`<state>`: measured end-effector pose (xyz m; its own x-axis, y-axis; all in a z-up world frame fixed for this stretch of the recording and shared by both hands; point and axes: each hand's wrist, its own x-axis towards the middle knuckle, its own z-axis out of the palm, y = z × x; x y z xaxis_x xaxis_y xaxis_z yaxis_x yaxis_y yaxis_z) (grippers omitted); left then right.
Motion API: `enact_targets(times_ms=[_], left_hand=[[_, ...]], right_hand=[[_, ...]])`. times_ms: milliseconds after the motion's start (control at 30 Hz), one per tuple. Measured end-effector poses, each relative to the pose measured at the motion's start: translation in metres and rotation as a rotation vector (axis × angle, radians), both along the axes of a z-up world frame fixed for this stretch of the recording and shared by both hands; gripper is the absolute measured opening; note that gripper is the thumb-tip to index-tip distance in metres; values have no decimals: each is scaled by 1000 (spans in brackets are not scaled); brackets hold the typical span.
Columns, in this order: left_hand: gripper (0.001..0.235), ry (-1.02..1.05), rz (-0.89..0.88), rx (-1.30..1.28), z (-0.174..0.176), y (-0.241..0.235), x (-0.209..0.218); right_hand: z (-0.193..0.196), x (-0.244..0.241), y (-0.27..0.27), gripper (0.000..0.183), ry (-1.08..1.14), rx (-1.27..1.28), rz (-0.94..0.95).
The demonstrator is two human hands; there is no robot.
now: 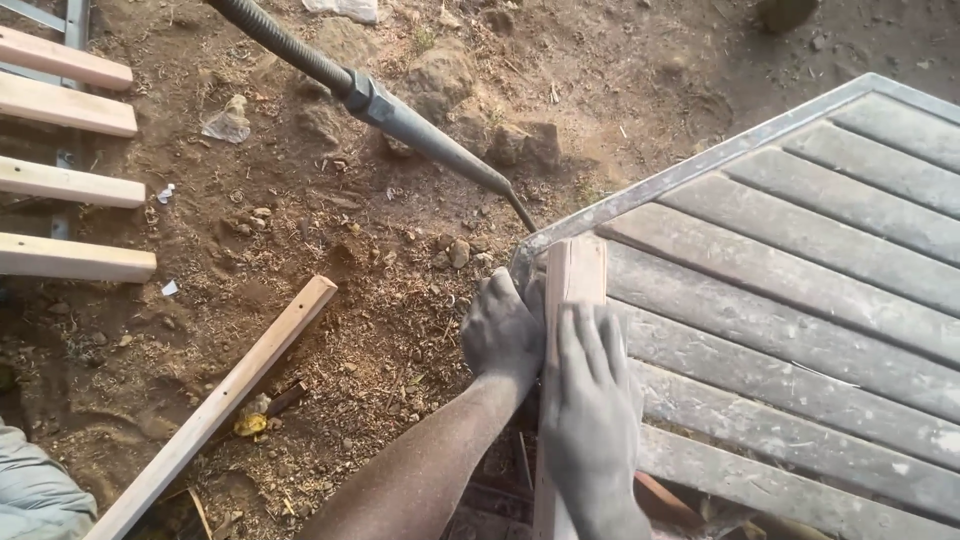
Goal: Sanding a long wooden plank with a hand sanding block on a metal workbench.
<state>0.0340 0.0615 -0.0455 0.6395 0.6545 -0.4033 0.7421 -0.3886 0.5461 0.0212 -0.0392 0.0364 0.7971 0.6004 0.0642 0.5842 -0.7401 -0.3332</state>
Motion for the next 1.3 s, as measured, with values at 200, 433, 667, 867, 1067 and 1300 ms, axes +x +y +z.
enact_targets(times_ms=[200,433,667,867,1067,1300], left_hand=[[78,15,-8,-27,-4,1,-3],[62,1,2,17,-7,0,2],[62,-27,8,-28,-2,1,2],[71,-21,12,13,-6,1,2],[75,-71,13,2,5,2,-2],[71,-40,16,76,-19,-4,-2]], right_hand=[[6,41,24,50,71,-55,-70],[15,-25,-4,67,123,-5,-81],[-20,-38,-7,20,114,92,-545],[-3,-40,7,75,-22,45,-583],[-22,-112,-39,79,-199,-42,-664],[13,41,36,71,339,-19,-604]])
